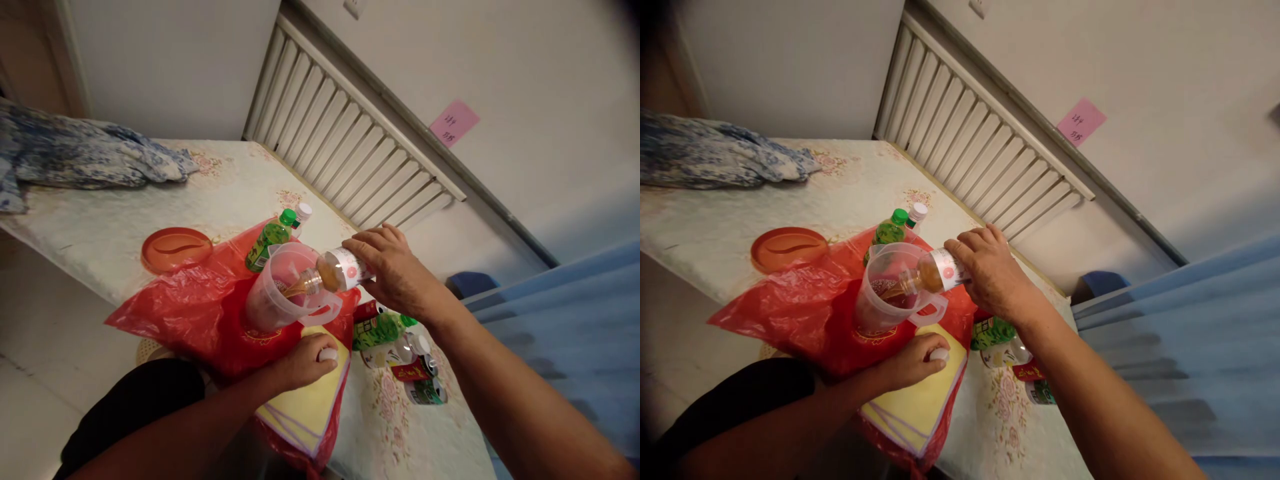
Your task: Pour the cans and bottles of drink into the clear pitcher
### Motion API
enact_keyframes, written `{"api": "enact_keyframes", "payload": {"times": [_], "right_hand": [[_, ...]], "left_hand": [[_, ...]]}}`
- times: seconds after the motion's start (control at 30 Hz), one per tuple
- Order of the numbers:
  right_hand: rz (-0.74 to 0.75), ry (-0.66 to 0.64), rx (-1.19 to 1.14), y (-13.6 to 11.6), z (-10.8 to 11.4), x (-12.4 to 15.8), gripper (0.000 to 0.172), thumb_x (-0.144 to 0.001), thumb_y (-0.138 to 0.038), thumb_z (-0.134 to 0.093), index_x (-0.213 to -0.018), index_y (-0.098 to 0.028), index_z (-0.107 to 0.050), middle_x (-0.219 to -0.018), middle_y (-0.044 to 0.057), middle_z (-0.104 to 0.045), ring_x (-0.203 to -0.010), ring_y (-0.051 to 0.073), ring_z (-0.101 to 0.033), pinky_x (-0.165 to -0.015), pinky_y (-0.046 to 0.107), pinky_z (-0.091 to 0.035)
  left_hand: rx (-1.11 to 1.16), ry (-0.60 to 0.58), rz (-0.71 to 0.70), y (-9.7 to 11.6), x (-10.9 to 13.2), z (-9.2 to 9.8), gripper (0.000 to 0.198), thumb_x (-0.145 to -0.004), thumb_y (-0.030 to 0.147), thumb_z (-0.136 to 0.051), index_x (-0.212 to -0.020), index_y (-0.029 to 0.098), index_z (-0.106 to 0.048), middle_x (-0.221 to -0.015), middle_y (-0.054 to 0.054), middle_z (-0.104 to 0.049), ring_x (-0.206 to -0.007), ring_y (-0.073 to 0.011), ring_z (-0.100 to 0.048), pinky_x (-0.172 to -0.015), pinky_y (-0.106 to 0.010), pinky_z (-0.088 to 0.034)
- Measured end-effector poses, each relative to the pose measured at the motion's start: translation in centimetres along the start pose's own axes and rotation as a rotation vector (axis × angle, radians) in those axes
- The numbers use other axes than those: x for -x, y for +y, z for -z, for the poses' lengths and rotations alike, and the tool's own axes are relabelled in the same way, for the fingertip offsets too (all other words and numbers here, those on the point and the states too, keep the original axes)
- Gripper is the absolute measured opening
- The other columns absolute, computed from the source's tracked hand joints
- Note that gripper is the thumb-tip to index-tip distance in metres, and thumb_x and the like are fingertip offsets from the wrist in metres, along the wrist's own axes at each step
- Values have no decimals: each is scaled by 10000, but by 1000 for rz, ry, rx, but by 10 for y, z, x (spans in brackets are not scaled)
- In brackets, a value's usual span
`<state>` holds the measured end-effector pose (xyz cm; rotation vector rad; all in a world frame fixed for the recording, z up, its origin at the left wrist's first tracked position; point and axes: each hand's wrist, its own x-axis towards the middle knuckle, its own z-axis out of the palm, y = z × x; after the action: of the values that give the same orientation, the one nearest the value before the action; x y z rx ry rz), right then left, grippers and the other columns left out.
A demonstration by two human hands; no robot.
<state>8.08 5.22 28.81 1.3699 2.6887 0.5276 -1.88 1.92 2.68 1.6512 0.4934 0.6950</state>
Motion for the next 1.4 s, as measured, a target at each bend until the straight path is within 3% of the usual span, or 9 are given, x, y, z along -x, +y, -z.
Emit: {"api": "enact_keyframes", "payload": {"times": [0.2,0.33,0.47,0.63,0.73,0.93,1.2,1.27,1.4], "right_hand": [[50,55,176,-10,3,-4,506,-812,-64,-557,-1293,-221,-543,-1224,113,-610,-1154,297,-481,-1110,580,-246],[96,107,295,-19,4,-7,379,-889,-97,-511,-1250,-205,-554,-1193,112,-604,-1170,284,-469,-1139,582,-236],[92,163,296,-25,1,-8,307,-944,-124,-473,-1215,-242,-556,-1176,81,-596,-1183,265,-463,-1151,582,-242],[24,158,258,-25,-8,0,363,-918,-104,-505,-1250,-247,-535,-1229,80,-583,-1212,266,-456,-1167,581,-210],[-80,124,167,-24,-14,12,465,-851,-89,-553,-1288,-247,-522,-1249,89,-593,-1207,284,-472,-1152,584,-221],[-417,177,-247,-23,-36,51,612,-730,-161,-681,-1320,-220,-534,-1240,105,-626,-1144,298,-542,-1020,510,-415],[-934,273,-874,-57,-93,141,585,-701,-264,-732,-1268,-196,-606,-1142,64,-695,-984,244,-651,-858,346,-531],[-1055,292,-898,-70,-110,168,626,-667,-247,-745,-1274,-186,-603,-1161,70,-695,-1009,257,-653,-881,361,-531],[-1168,192,-731,-94,-138,203,574,-617,-145,-717,-1185,-202,-662,-1131,70,-706,-1055,289,-631,-934,402,-496]], "left_hand": [[-5,-17,12,-5,-1,-3,211,-767,232,-585,-972,196,-617,-962,-27,-664,-889,-182,-589,-817,-292,-480],[10,-25,31,-6,-1,-4,235,-776,230,-567,-1003,196,-618,-1001,-31,-674,-929,-190,-605,-851,-302,-487],[34,-30,14,-7,0,-5,266,-783,227,-556,-1035,187,-630,-1035,-49,-681,-967,-201,-618,-870,-311,-488],[86,-19,7,-9,-2,-7,318,-768,193,-546,-1072,168,-637,-1038,-51,-681,-939,-194,-609,-824,-297,-490],[116,3,7,-10,-4,-10,301,-753,178,-545,-1038,162,-640,-967,-33,-675,-863,-177,-593,-757,-274,-480],[222,-13,13,-18,-8,-16,239,-783,222,-560,-1008,172,-625,-908,-16,-640,-827,-163,-576,-730,-258,-463],[398,-1,11,-20,-13,-13,226,-810,289,-611,-1004,174,-597,-927,-24,-609,-855,-161,-577,-764,-276,-459],[395,30,-17,-23,-14,-13,233,-813,281,-616,-1023,179,-609,-954,-26,-610,-881,-165,-583,-785,-280,-464],[313,91,-51,-26,-15,-14,292,-818,281,-605,-1093,185,-625,-959,-30,-610,-839,-160,-578,-749,-278,-469]]}}
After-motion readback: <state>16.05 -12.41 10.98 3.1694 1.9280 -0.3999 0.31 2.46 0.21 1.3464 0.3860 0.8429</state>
